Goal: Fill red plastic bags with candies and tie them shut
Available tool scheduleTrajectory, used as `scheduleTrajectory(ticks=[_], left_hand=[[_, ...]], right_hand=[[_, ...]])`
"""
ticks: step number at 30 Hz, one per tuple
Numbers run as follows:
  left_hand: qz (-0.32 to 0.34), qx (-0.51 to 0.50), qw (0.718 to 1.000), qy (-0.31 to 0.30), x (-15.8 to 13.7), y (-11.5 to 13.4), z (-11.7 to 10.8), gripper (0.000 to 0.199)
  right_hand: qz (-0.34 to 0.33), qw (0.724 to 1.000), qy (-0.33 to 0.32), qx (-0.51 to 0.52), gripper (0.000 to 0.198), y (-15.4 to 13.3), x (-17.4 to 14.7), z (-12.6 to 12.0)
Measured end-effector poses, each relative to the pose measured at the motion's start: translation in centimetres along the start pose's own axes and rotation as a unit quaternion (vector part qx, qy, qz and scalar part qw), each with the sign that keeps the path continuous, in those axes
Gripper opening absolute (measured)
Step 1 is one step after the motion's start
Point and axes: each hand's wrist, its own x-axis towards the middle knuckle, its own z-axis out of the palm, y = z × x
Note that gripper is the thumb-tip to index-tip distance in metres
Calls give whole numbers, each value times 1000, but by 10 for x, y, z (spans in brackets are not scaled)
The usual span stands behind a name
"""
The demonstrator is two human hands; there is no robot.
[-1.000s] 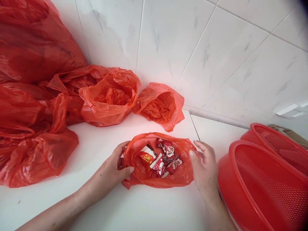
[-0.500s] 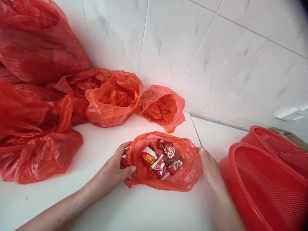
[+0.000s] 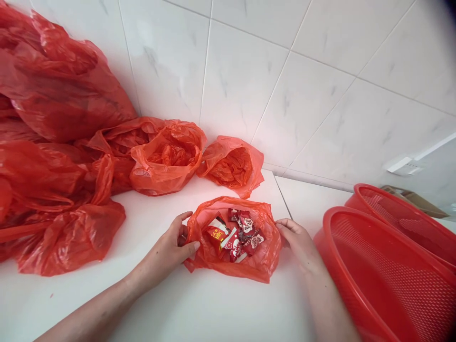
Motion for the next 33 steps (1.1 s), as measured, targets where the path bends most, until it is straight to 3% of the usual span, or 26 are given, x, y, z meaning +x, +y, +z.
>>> scheduleTrajectory(ticks=[6, 10, 12, 15, 18, 23, 25, 29, 31, 33], left_hand=[[10, -10, 1000, 0, 0, 0, 0, 68], [3, -32, 999, 3, 0, -1, 0, 68], [14, -42, 998, 34, 0, 2, -2, 68], [52, -68, 992, 98, 0, 14, -11, 63], [91, -118, 983, 111, -1, 37, -20, 56], [134, -201, 968, 67, 1, 92, -19, 48], [188, -231, 952, 68, -2, 118, -14, 44], [359, -255, 892, 104, -18, 161, -5, 39], [420, -222, 871, 128, -24, 173, -1, 42], [438, -165, 871, 150, -24, 177, 3, 46]], right_hand=[[-21, 996, 53, 73, 27, 5, 4, 1], [-83, 978, 171, 87, 24, 6, 7, -1], [-107, 966, 207, 114, 21, 5, 7, -2], [-118, 952, 190, 207, 20, -3, 5, -4], [-142, 935, 146, 289, 20, -20, 0, -3], [-171, 923, 61, 340, 15, -66, -7, 1], [-214, 903, 57, 368, 14, -90, -9, -3], [-345, 829, 140, 418, 9, -135, -19, -14], [-366, 821, 138, 417, 4, -147, -26, -15], [-358, 839, 88, 401, 10, -152, -31, -12]])
